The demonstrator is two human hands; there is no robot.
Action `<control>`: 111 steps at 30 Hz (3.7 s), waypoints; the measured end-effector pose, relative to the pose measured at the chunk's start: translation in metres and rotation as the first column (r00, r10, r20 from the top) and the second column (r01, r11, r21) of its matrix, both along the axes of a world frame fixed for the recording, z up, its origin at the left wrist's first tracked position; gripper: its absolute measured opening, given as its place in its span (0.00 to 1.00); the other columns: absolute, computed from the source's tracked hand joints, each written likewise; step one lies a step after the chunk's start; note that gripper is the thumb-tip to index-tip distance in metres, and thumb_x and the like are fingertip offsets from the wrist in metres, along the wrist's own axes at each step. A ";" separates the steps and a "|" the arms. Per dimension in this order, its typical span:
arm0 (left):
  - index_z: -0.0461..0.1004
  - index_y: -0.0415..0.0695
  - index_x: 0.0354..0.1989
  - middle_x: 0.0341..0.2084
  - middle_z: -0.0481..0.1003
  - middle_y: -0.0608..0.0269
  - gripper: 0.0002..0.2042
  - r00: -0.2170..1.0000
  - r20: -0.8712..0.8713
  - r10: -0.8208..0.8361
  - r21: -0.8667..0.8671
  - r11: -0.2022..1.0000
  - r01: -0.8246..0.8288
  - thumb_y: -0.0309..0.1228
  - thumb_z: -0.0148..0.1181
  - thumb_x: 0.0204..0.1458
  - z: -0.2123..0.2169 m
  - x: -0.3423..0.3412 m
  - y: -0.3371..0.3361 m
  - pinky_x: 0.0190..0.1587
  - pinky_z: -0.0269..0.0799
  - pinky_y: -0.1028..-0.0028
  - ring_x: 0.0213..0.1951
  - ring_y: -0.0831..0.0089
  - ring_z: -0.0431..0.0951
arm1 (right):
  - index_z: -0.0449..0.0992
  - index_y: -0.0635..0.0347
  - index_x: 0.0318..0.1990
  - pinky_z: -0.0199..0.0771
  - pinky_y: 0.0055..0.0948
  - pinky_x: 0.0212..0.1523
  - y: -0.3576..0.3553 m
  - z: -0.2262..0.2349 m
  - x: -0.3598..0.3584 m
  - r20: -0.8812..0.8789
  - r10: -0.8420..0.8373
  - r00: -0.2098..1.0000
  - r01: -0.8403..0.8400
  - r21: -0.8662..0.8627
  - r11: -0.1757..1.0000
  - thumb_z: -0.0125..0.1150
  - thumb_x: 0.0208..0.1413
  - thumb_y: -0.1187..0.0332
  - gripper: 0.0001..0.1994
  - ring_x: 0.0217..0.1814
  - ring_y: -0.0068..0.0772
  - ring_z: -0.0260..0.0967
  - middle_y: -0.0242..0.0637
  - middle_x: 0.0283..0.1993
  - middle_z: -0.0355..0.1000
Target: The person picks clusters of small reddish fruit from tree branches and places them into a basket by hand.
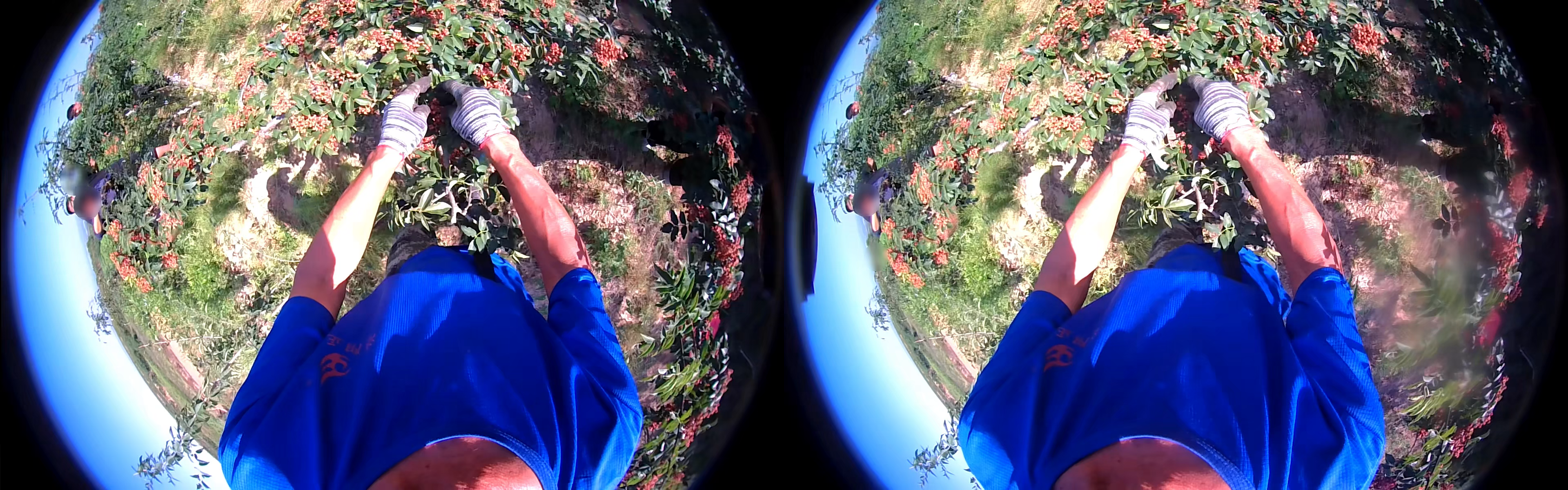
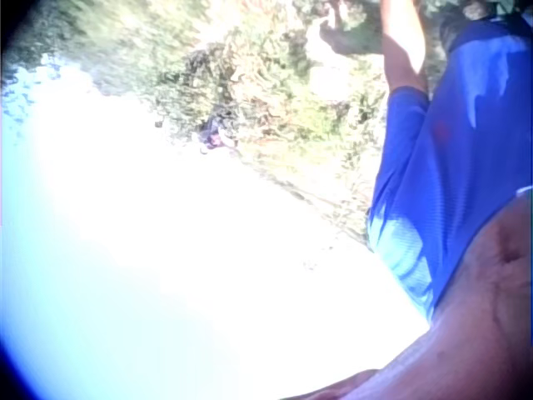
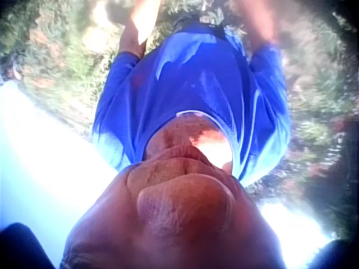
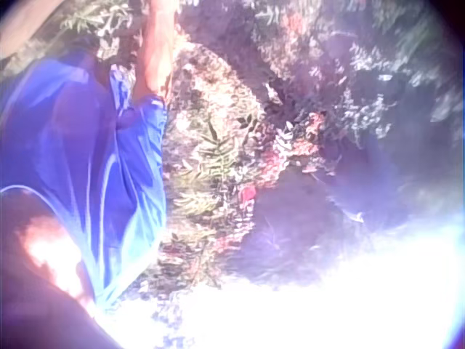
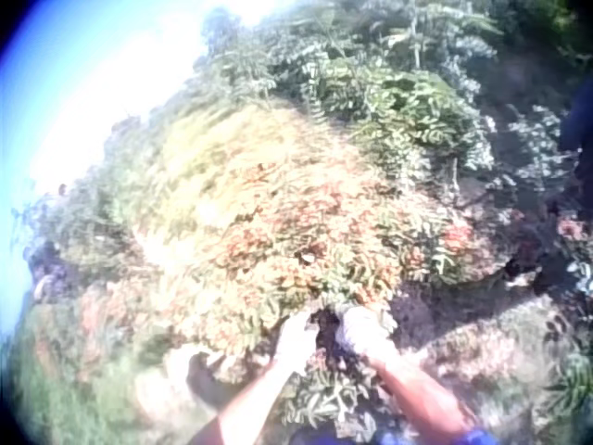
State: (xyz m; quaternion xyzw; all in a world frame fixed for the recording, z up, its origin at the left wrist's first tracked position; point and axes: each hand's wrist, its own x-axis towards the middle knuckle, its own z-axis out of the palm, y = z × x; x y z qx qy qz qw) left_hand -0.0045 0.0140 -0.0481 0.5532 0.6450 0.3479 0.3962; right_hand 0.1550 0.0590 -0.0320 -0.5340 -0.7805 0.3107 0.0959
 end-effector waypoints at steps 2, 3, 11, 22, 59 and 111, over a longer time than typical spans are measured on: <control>0.71 0.40 0.57 0.52 0.75 0.51 0.22 1.000 0.006 -0.013 -0.030 0.999 0.013 0.16 0.50 0.51 0.001 -0.001 -0.001 0.58 0.67 0.69 0.53 0.61 0.75 | 0.75 0.51 0.54 0.75 0.43 0.47 -0.005 -0.007 0.010 -0.156 -0.006 0.988 0.002 -0.024 1.000 0.61 0.52 0.65 0.20 0.45 0.51 0.76 0.50 0.44 0.77; 0.71 0.40 0.56 0.51 0.75 0.50 0.22 0.998 -0.039 -0.040 -0.074 0.997 0.037 0.16 0.50 0.51 0.002 -0.001 -0.002 0.58 0.67 0.70 0.53 0.60 0.75 | 0.75 0.51 0.53 0.75 0.43 0.48 -0.006 -0.009 0.013 -0.182 0.033 0.983 -0.031 0.010 0.999 0.62 0.52 0.64 0.19 0.45 0.52 0.76 0.49 0.44 0.77; 0.73 0.41 0.55 0.51 0.75 0.51 0.23 0.979 -0.129 -0.156 0.003 0.988 0.157 0.13 0.47 0.49 0.003 0.000 0.005 0.61 0.66 0.69 0.53 0.58 0.75 | 0.77 0.51 0.49 0.73 0.44 0.45 -0.006 0.002 0.014 -0.101 0.217 0.971 -0.206 0.103 0.973 0.66 0.48 0.63 0.19 0.45 0.52 0.73 0.47 0.41 0.75; 0.76 0.45 0.52 0.46 0.77 0.49 0.27 0.964 -0.187 -0.187 0.089 0.974 0.206 0.10 0.41 0.45 -0.002 -0.003 0.016 0.56 0.70 0.69 0.49 0.54 0.77 | 0.78 0.53 0.44 0.74 0.44 0.41 -0.016 0.000 0.010 -0.056 0.069 0.996 -0.055 0.224 0.973 0.60 0.48 0.68 0.13 0.40 0.51 0.74 0.47 0.39 0.74; 0.78 0.52 0.48 0.52 0.74 0.62 0.19 0.752 -0.653 -0.090 0.296 0.884 0.362 0.39 0.63 0.45 0.030 0.025 -0.021 0.58 0.61 0.55 0.53 0.56 0.71 | 0.79 0.66 0.43 0.78 0.26 0.39 -0.061 -0.039 0.027 -0.486 -0.511 0.709 0.429 -0.277 0.860 0.69 0.50 0.71 0.13 0.34 0.24 0.77 0.41 0.35 0.80; 0.79 0.44 0.35 0.29 0.79 0.48 0.12 0.478 -0.712 -0.514 -0.371 0.854 0.366 0.37 0.58 0.45 0.005 0.012 0.056 0.40 0.76 0.60 0.34 0.51 0.79 | 0.81 0.65 0.41 0.74 0.32 0.40 -0.090 -0.068 0.026 -0.164 -0.343 0.925 0.149 -0.674 0.724 0.70 0.50 0.54 0.21 0.34 0.29 0.75 0.43 0.33 0.80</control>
